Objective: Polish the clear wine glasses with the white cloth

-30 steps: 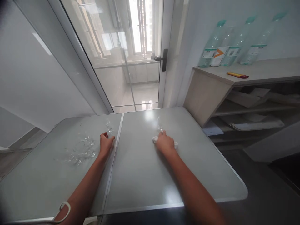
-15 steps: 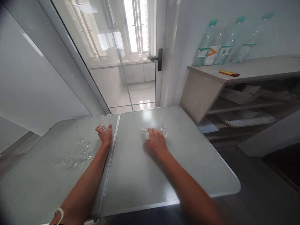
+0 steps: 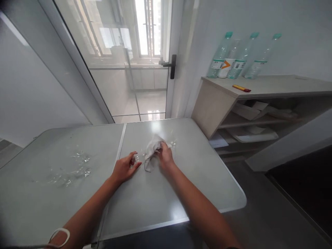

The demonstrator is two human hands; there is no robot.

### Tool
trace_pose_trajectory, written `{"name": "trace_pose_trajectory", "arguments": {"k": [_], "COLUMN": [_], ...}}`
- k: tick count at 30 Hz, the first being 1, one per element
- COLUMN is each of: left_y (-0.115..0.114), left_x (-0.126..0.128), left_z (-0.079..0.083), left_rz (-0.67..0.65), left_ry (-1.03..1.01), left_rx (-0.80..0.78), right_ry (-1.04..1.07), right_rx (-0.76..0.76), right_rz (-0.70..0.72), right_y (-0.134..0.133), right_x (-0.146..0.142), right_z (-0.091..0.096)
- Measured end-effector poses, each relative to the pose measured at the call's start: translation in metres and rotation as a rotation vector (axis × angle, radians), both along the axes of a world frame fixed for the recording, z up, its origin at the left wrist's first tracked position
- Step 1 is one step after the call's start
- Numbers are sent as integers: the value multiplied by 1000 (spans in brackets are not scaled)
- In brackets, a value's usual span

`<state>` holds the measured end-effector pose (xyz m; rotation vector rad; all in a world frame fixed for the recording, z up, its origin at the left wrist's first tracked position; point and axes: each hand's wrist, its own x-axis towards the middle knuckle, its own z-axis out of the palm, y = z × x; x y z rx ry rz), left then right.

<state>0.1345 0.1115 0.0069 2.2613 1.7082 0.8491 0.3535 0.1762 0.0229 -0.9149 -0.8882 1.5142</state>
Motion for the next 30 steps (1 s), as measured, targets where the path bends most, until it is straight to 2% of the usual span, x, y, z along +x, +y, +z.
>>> {"name": "trace_pose_trajectory", "arguments": {"k": [2,3,5,7,10,13,17,21,24,27,30], "left_y": [1,2,2,1,-3,-6,-8,-10,-10,-11,-13], "left_x": [-2,-3,-6,-7,-7,-7,-6,-3,-1,2,8], "left_z": [-7,-10,-14,-16,-13,-6,-2,-5,-8,-6,-3], "left_rz": [-18,-23,-51,-81,-96,-85,-49,-145,-148,-120,-100], "left_ry": [27,25,20,7,-19,-4,55,111,60,-13,-35], "left_rx": [12,27,65,117,196,208,195,238,278,219,193], "right_ry": [-161,-279,-469,-528,-483,-477,-514,-505,-486,-407,-326], "right_rx": [170,280,472,556,541,539,558,605,648,594,476], "right_rz": [-17,32,229,398,520,587,582,543,540,557,544], "right_y": [-3,-5,-10,-14,-21,-26,-30,-31,-32,-33,-33], "right_x": [4,7,11,13,14,14,10,5,5,5,3], "right_z": [3,5,10,15,23,28,24,15,16,22,27]}}
